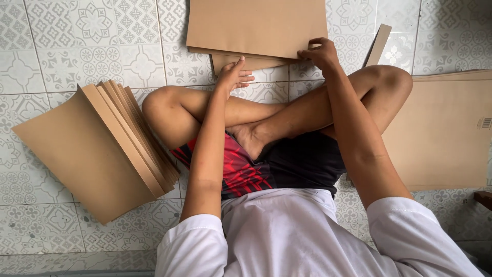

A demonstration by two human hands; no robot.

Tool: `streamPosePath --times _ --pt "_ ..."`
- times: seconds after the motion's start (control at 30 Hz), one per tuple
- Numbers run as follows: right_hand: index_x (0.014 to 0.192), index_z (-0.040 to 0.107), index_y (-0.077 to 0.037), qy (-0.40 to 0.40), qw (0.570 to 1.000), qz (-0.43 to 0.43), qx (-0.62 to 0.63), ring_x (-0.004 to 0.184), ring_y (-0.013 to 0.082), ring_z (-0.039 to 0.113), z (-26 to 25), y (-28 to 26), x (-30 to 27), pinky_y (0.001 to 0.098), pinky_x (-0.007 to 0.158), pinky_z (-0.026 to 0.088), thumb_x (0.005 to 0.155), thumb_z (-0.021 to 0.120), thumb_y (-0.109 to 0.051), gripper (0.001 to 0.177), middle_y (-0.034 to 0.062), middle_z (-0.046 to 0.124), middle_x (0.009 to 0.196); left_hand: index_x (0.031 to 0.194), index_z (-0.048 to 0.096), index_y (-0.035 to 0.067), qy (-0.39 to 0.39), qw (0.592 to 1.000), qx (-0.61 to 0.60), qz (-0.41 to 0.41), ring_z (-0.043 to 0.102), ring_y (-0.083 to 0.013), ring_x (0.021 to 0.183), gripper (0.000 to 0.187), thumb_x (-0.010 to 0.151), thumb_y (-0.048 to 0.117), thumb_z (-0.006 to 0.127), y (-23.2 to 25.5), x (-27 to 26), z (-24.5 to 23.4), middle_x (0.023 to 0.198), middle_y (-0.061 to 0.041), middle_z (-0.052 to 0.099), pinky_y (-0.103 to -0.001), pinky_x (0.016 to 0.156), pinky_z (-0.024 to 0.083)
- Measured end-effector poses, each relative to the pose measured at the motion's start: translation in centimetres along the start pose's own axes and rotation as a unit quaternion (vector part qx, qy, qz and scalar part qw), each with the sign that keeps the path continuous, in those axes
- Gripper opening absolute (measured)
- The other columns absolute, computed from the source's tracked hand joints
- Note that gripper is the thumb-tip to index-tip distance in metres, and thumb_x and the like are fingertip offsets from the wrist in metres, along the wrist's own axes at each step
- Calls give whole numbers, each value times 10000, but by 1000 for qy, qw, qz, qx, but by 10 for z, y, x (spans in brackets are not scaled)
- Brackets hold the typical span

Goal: Folding flat cardboard sheets into a specific shape and stacking them.

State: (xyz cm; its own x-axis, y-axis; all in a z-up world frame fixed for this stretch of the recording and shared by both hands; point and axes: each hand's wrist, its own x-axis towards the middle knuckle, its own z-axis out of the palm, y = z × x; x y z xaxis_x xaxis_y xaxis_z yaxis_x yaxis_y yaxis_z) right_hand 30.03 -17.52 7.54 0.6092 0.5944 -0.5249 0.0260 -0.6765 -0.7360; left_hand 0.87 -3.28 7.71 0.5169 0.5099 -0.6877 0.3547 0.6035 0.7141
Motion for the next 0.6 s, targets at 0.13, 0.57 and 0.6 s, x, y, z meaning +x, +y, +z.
streamPosePath --times 0.13,0.57,0.6 --pt "1137 694 -41 -76 997 -8 -33 898 185 692 1 -6 -5 304 773 558 844 856 -272 407 88 707 1018 1289 571 14 -18 999 -40 0 787 -265 818 691 873 565 586 9 -6 0 1241 -260 732 -198 492 479" --pt "982 657 -29 -296 953 1 55 1006 212 743 21 -50 -54 320 961 636 896 776 -114 170 83 717 997 1126 626 21 -4 988 -143 52 668 -412 1247 543 819 455 734 10 -2 -1 1255 -276 674 -373 882 566" --pt "982 657 -29 -296 954 0 55 1006 212 743 23 -51 -54 320 961 636 896 776 -114 170 83 717 997 1126 626 21 -4 988 -143 53 668 -412 1247 543 819 455 734 7 3 -1 1255 -276 674 -373 882 566"
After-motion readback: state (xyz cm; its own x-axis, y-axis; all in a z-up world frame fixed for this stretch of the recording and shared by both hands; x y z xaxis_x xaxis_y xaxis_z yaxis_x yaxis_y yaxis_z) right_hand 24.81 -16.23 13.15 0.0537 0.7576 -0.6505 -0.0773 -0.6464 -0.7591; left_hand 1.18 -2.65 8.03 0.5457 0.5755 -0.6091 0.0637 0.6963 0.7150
